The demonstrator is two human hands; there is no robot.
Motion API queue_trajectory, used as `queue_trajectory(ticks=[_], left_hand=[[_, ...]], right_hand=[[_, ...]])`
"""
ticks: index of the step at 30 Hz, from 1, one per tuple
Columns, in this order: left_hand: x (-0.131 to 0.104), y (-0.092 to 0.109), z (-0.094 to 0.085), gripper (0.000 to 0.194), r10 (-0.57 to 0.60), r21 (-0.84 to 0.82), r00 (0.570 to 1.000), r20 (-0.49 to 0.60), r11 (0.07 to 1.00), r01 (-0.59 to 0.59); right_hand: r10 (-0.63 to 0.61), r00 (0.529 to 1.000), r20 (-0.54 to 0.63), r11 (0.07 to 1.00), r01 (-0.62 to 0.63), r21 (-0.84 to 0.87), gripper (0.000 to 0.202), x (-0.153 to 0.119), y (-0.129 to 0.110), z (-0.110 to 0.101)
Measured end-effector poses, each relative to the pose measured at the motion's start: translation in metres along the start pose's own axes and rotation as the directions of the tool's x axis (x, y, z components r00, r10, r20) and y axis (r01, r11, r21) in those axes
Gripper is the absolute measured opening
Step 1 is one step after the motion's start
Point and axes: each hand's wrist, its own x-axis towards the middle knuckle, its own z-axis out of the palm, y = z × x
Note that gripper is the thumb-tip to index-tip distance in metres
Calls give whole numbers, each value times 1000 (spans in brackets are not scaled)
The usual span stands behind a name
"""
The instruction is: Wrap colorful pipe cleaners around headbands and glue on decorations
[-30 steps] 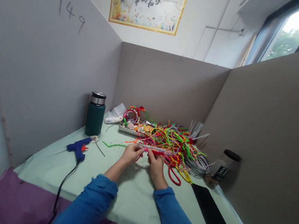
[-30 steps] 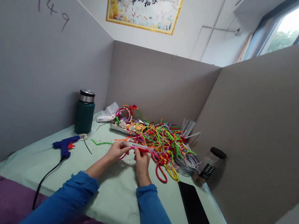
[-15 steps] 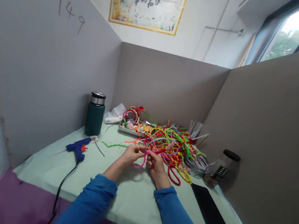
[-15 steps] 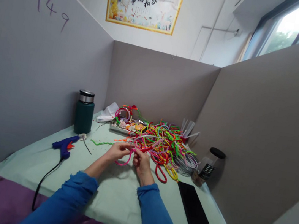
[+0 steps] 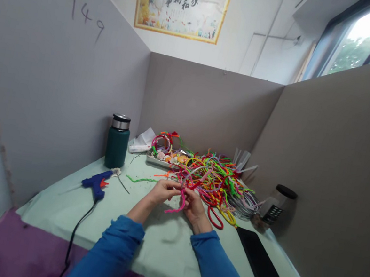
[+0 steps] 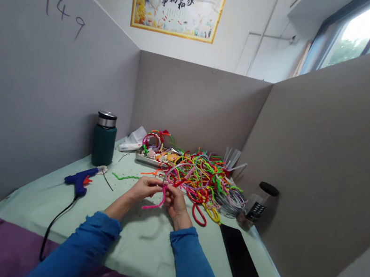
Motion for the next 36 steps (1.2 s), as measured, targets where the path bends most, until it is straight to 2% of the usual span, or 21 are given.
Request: queue_trajectory(ticks=[10,17,21,26,30,33,36], left_hand=[[-1,-2,0,37,18,11,999,34,1000,-18],[0,-3,2,32,57,73,998,-38,996,-54],[0,-2,4,28,96,148,991,-95,986,-81],[-2,0,7,28,132,224,976,-173,970,-91],[2,-6,8,29,101,243,956,-274,969,-33],[4,-9,7,29,7,224,936,-353,972,78],[3,-7,4,29,-90,244,916,-391,949,198]], right_hand=[[48,998,44,999,-48,-8,22,-2,-1,1],[92,986,140,996,-91,-14,23,-6,-4,4],[52,994,99,999,-51,-8,19,-5,-3,5],[-44,999,3,998,44,-35,22,-2,1,5],[-192,980,-62,966,177,-190,26,-3,4,10],[-396,915,-78,847,330,-418,25,-6,7,14],[-585,811,-18,647,453,-613,22,-10,9,18]])
